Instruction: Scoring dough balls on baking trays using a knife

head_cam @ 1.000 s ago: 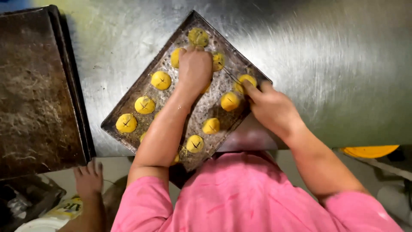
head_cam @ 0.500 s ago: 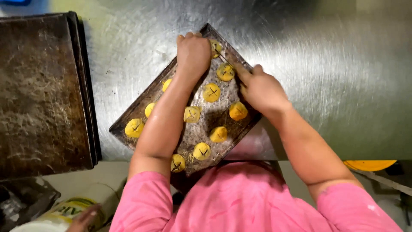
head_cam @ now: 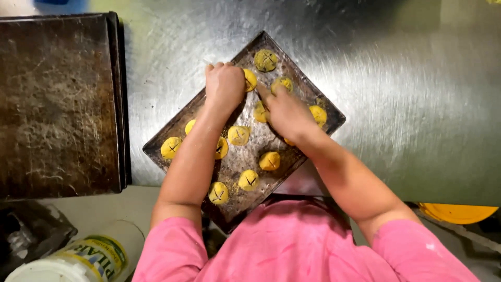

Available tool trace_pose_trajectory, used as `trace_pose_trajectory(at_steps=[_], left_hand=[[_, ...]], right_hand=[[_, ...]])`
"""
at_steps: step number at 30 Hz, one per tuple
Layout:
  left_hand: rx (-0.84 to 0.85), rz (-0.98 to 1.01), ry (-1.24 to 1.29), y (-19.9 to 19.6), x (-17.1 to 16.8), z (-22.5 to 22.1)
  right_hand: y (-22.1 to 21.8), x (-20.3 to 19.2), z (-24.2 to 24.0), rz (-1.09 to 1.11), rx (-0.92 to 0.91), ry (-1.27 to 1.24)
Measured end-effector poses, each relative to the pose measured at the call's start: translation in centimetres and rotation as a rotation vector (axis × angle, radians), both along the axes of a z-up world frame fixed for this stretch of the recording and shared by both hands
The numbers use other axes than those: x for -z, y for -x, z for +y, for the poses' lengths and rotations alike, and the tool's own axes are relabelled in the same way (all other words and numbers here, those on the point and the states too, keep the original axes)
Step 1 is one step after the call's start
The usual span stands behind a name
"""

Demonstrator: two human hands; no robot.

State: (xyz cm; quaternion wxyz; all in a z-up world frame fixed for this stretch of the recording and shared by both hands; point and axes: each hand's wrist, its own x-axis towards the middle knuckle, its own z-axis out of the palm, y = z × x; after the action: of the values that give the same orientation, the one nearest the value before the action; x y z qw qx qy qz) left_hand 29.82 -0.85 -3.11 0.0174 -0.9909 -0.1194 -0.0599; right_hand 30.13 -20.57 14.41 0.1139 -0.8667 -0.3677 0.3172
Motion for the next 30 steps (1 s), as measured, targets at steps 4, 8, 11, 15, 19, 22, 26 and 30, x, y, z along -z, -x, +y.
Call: trace_pose_trajectory(at_steps=[4,8,11,15,19,22,26,30], left_hand=[[-0.026,-0.015,0.013,2.9,-2.2,0.3],[-0.066,-0.220,0.314,12.6,-9.7,0.0],[-0.296,-0.352,0.231,23.0,-12.2,-1.1],[-0.691,-0.220,0.300,34.9,-7.5,-5.0],[-0.898,-0.151,0.735,37.7,0.9,-7.8],[-0.924,-0.381,1.015,38.5,6.2,-9.0],[-0.897,-0.445,1.391,38.5,6.2,-12.4],[-0.751,-0.146,1.744,41.1,1.1,-16.3]], right_hand=[[2.9,4.9,-9.0,-0.274,-0.035,-0.121],[5.7,7.2,-18.4,-0.646,-0.014,-0.414],[7.6,7.7,-24.7,-0.519,0.139,-0.519],[9.5,7.2,-30.6,0.092,0.563,-0.552],[11.0,10.8,-33.2,0.405,0.693,-0.658],[13.0,14.2,-33.6,0.419,0.696,-0.641],[15.9,17.2,-31.0,0.419,0.737,-0.701],[20.4,20.3,-28.1,0.457,0.853,-0.718]])
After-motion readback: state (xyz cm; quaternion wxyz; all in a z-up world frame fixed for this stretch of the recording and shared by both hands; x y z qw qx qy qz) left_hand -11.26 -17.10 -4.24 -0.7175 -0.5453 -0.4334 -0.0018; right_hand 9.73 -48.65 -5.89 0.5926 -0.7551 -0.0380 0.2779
